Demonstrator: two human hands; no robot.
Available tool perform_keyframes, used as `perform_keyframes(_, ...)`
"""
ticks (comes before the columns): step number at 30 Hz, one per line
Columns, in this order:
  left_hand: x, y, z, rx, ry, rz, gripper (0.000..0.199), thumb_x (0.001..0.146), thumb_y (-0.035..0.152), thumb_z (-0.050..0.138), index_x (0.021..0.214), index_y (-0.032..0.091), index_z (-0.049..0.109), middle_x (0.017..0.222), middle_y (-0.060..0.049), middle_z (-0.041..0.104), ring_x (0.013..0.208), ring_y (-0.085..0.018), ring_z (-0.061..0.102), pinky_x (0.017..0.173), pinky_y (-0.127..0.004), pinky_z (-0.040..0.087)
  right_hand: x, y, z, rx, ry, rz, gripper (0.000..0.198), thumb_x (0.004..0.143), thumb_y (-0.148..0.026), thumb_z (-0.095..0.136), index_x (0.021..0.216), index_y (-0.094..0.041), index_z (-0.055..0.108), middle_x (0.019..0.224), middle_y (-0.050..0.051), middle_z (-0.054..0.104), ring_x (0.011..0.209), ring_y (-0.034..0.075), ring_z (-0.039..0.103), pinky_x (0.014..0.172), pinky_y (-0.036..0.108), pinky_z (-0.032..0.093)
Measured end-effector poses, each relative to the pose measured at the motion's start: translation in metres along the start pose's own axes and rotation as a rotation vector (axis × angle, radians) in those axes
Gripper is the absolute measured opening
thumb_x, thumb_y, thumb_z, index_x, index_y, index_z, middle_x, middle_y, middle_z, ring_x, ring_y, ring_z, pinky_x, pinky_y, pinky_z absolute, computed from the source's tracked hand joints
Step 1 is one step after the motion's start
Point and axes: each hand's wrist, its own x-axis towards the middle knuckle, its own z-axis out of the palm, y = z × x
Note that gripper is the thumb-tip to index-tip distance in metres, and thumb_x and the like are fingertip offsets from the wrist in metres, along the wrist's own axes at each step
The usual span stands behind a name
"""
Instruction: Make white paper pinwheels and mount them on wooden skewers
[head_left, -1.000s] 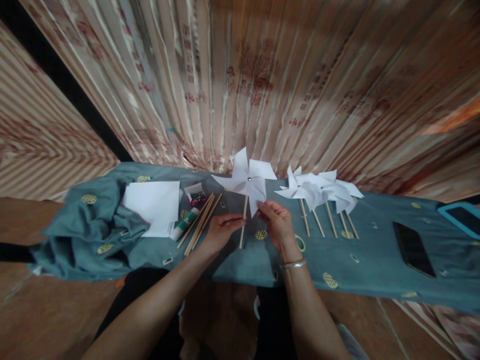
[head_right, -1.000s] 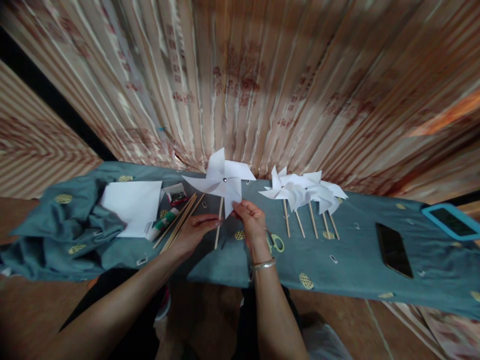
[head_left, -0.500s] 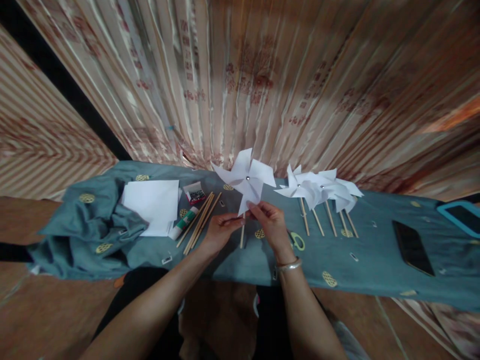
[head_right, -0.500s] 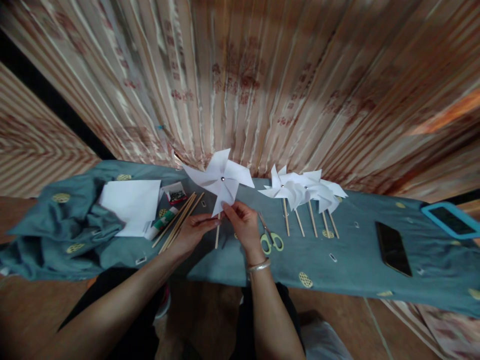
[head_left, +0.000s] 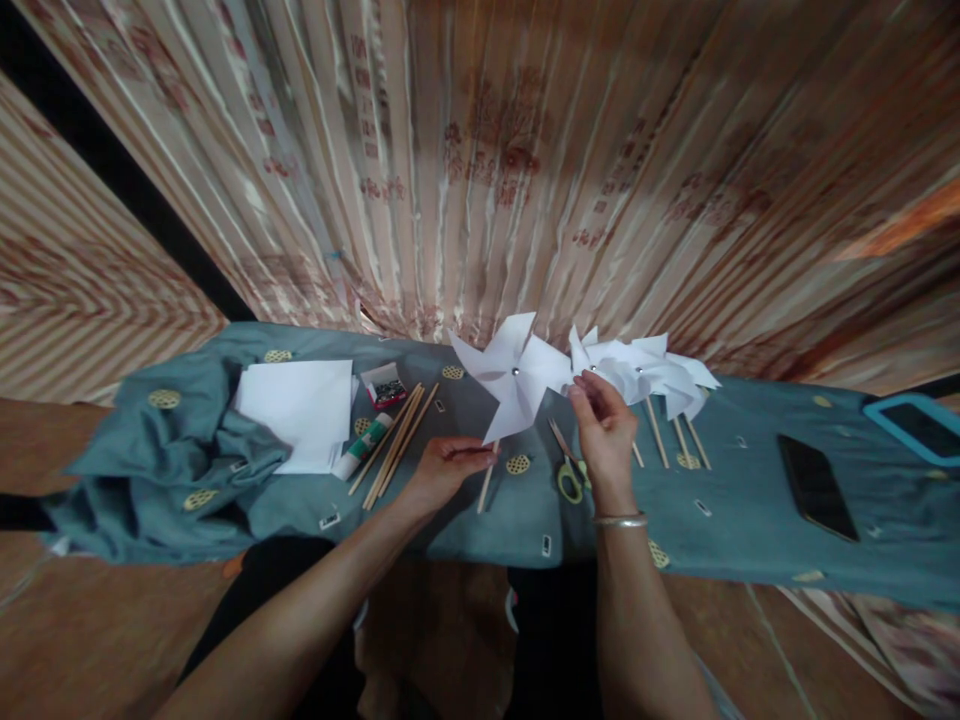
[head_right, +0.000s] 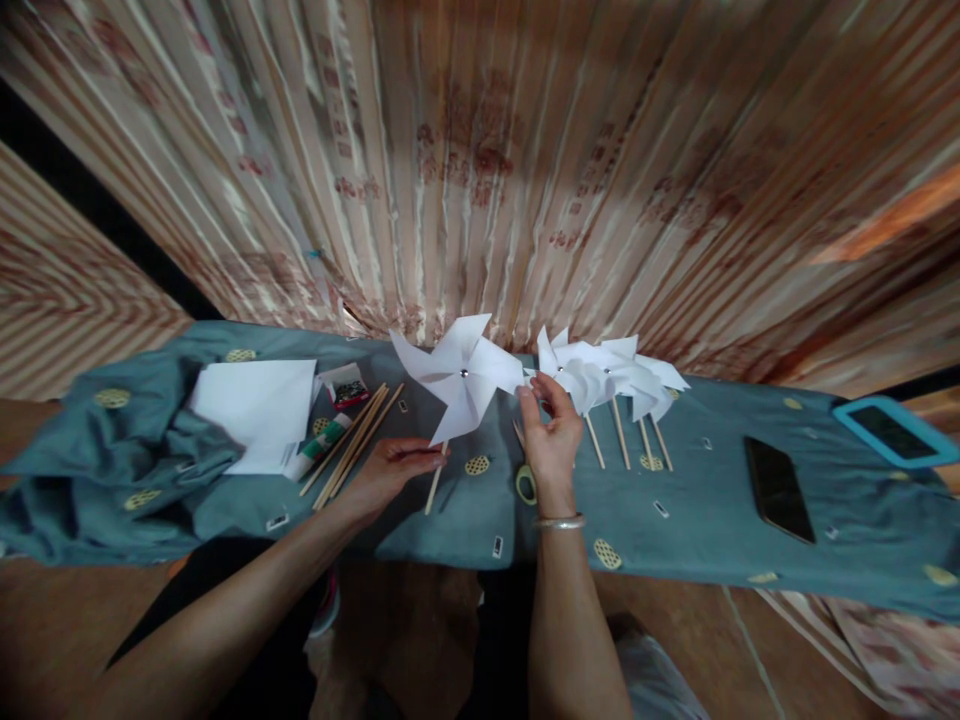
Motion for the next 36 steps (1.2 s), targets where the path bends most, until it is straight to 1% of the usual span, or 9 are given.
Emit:
perform_keyframes(3,0.001,-0.001,-0.001,0.019,0.010,0.009,0.033,0.047,0.035,0.090,0.073,0.017,0.079,0.077,-0.006,0.078,0.079,-0.024,0.071,0.088,-0.037,0.053,-0.002,-0.001,0.005,0.119,-0.023,0.067,0.045,0.067,-0.044,0.076,0.103,-0.017,0.071,0.090,0.007,0.074,0.085,0.020,0.066,0.084,0.039,0.052)
perform_keyframes(8,0.003,0.000,-0.003,0.036,0.032,0.035,0.030,0.051,0.033,0.088,0.074,0.017,0.079,0.078,-0.007,0.078,0.079,-0.024,0.071,0.088,-0.038,0.054,-0.004,-0.004,0.009,0.150,-0.034,0.104,0.040,0.065,-0.040,0.077,0.098,-0.018,0.072,0.073,0.000,0.071,0.069,0.015,0.062,0.072,0.033,0.050)
perform_keyframes(11,0.004,0.001,-0.004,0.038,0.043,0.052,0.030,0.050,0.034,0.088,0.073,0.017,0.079,0.077,-0.007,0.078,0.078,-0.023,0.071,0.086,-0.037,0.054,-0.007,-0.004,0.011,0.211,-0.065,0.158,0.039,0.063,-0.038,0.079,0.096,-0.018,0.072,0.068,-0.002,0.070,0.065,0.013,0.061,0.071,0.031,0.050)
perform_keyframes(15,0.006,0.003,-0.004,0.039,0.075,0.064,0.034,0.047,0.035,0.090,0.073,0.016,0.078,0.079,-0.007,0.078,0.080,-0.024,0.071,0.088,-0.038,0.054,-0.015,-0.005,0.017,0.317,-0.086,0.252,0.038,0.060,-0.037,0.082,0.092,-0.019,0.072,0.069,-0.002,0.071,0.067,0.013,0.064,0.072,0.031,0.051)
perform_keyframes(18,0.007,0.003,-0.005,0.048,0.087,0.060,0.034,0.047,0.035,0.090,0.074,0.017,0.079,0.082,-0.007,0.078,0.082,-0.025,0.071,0.088,-0.038,0.053,-0.019,-0.006,0.022,0.332,-0.076,0.256,0.036,0.058,-0.039,0.083,0.087,-0.019,0.073,0.068,-0.001,0.071,0.066,0.014,0.065,0.070,0.030,0.051)
perform_keyframes(23,0.009,0.002,-0.007,0.038,0.098,0.081,0.027,0.052,0.034,0.088,0.073,0.020,0.079,0.080,-0.006,0.078,0.082,-0.025,0.071,0.086,-0.038,0.054,-0.021,-0.006,0.023,0.285,-0.061,0.242,0.031,0.059,-0.044,0.082,0.075,-0.019,0.073,0.062,-0.002,0.068,0.060,0.013,0.059,0.063,0.029,0.047)
perform_keyframes(28,0.009,0.004,-0.008,0.042,0.100,0.089,0.026,0.053,0.032,0.087,0.074,0.020,0.078,0.083,-0.006,0.078,0.086,-0.026,0.071,0.088,-0.038,0.054,-0.028,-0.010,0.023,0.249,-0.143,0.242,0.027,0.062,-0.044,0.080,0.070,-0.020,0.073,0.059,-0.002,0.065,0.058,0.012,0.052,0.060,0.027,0.042)
perform_keyframes(32,0.009,0.005,-0.008,0.019,0.122,0.095,0.030,0.051,0.034,0.089,0.074,0.019,0.078,0.081,-0.006,0.078,0.083,-0.024,0.071,0.087,-0.037,0.054,-0.036,-0.013,0.026,0.317,-0.217,0.302,0.027,0.061,-0.045,0.082,0.065,-0.020,0.071,0.055,-0.004,0.060,0.055,0.011,0.048,0.057,0.026,0.038)
perform_keyframes(36,0.009,0.006,-0.007,0.011,0.148,0.102,0.031,0.048,0.035,0.089,0.073,0.019,0.078,0.079,-0.004,0.078,0.081,-0.023,0.071,0.086,-0.036,0.054,-0.043,-0.015,0.030,0.356,-0.314,0.309,0.027,0.066,-0.045,0.080,0.061,-0.021,0.069,0.055,-0.004,0.058,0.054,0.010,0.047,0.058,0.026,0.038)
